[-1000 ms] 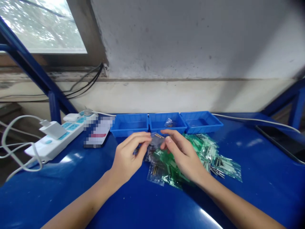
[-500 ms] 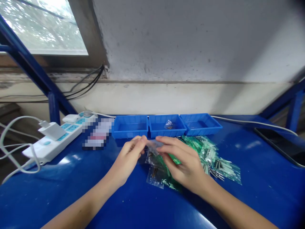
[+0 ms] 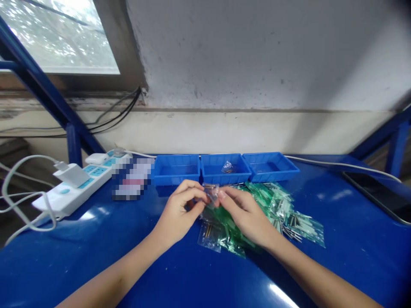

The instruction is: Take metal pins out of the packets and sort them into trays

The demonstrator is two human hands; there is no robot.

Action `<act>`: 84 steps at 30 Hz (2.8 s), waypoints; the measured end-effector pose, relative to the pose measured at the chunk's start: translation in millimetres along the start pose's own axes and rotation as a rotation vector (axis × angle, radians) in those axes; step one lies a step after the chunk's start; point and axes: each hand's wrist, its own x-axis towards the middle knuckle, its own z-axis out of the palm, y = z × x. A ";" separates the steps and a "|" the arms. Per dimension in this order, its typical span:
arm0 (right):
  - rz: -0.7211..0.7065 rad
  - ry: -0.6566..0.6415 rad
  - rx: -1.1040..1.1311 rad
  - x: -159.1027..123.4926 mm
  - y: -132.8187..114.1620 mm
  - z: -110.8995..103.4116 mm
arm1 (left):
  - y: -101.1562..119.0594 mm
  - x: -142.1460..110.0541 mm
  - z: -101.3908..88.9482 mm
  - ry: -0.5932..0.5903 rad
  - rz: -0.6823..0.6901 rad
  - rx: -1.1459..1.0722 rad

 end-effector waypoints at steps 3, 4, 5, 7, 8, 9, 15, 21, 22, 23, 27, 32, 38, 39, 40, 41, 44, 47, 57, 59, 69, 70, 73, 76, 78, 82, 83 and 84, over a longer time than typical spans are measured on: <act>-0.006 0.081 -0.019 -1.4 4.3 3.9 | -2.2 -0.9 1.9 -0.017 0.008 0.096; -0.047 0.106 -0.062 -2.2 6.5 5.4 | -2.4 -1.2 2.3 -0.022 0.003 0.113; -0.099 0.125 -0.112 -2.8 8.8 6.8 | -2.1 -1.4 2.5 -0.027 0.000 0.126; -0.205 0.151 -0.198 -3.3 12.5 8.4 | 0.0 -1.4 1.7 -0.044 -0.007 0.145; -0.243 0.164 -0.225 -3.2 13.8 8.6 | 1.8 -1.2 0.7 -0.055 -0.011 0.146; -0.268 0.184 -0.240 -2.9 14.7 8.5 | 3.8 -0.8 -0.5 -0.065 -0.017 0.137; -0.462 0.271 -0.334 -4.6 16.0 6.6 | 6.1 3.5 -6.0 -0.044 -0.210 -0.028; -0.300 0.208 -0.309 -8.6 10.4 11.6 | -0.9 3.6 -3.6 0.071 -0.146 -0.060; -0.245 0.212 -0.239 -8.0 10.3 12.6 | -0.2 2.9 -3.5 0.096 -0.114 -0.047; -0.202 0.224 -0.171 -7.1 10.6 13.6 | 0.8 2.1 -3.4 0.106 -0.091 -0.037; -0.226 0.303 -0.153 -3.8 10.0 13.5 | 4.1 -1.0 -1.6 0.030 -0.064 -0.051; -0.514 0.456 -0.323 -6.3 -1.8 -10.7 | 3.7 -4.9 2.8 -0.095 -0.026 0.000; -0.531 0.815 -0.676 8.1 16.3 -53.7 | 3.5 -10.0 3.2 -0.352 0.152 0.398; -0.438 0.675 -0.774 12.3 23.5 -57.0 | 3.0 -9.9 3.2 -0.374 0.174 0.434; -0.339 0.567 -0.849 15.8 30.1 -59.3 | 2.4 -9.5 3.1 -0.373 0.188 0.462; -0.261 0.505 -0.891 18.2 35.5 -60.7 | 1.6 -8.8 2.8 -0.364 0.194 0.485; -0.157 0.553 -0.853 18.6 41.2 -61.5 | -0.9 -7.0 1.3 -0.329 0.184 0.524; -0.191 0.606 -0.725 14.7 38.4 -56.0 | -3.3 -6.8 0.2 -0.321 0.167 0.521; -0.288 0.372 -0.504 10.4 39.9 -13.2 | -6.4 -4.0 0.8 -0.178 0.169 0.487; -0.288 0.370 -0.426 7.3 31.8 -8.7 | -5.1 -3.0 -0.3 -0.098 0.183 0.489; 0.096 0.182 0.177 -3.5 9.3 10.4 | 1.4 -4.9 0.5 0.036 0.255 0.500; 0.070 0.225 0.128 -4.0 9.3 9.2 | 2.6 -5.0 0.8 0.042 0.242 0.476; -0.134 0.401 -0.061 -5.5 7.5 2.2 | 5.4 -3.7 0.4 0.001 0.079 0.257; -0.428 0.411 -0.245 -7.5 5.0 -2.5 | 5.2 -0.5 -1.7 -0.073 -0.204 -0.177; -0.554 0.331 -0.349 -9.0 5.7 -1.2 | 3.3 1.7 -3.2 -0.048 -0.296 -0.376; -0.518 0.271 -0.456 -10.1 10.7 6.7 | -2.4 2.9 -5.0 0.048 -0.242 -0.282; -0.454 0.276 -0.437 -9.7 11.2 7.9 | -3.5 2.4 -5.1 0.079 -0.201 -0.199; -0.377 0.277 -0.397 -9.1 11.0 8.3 | -4.3 1.6 -5.1 0.110 -0.145 -0.101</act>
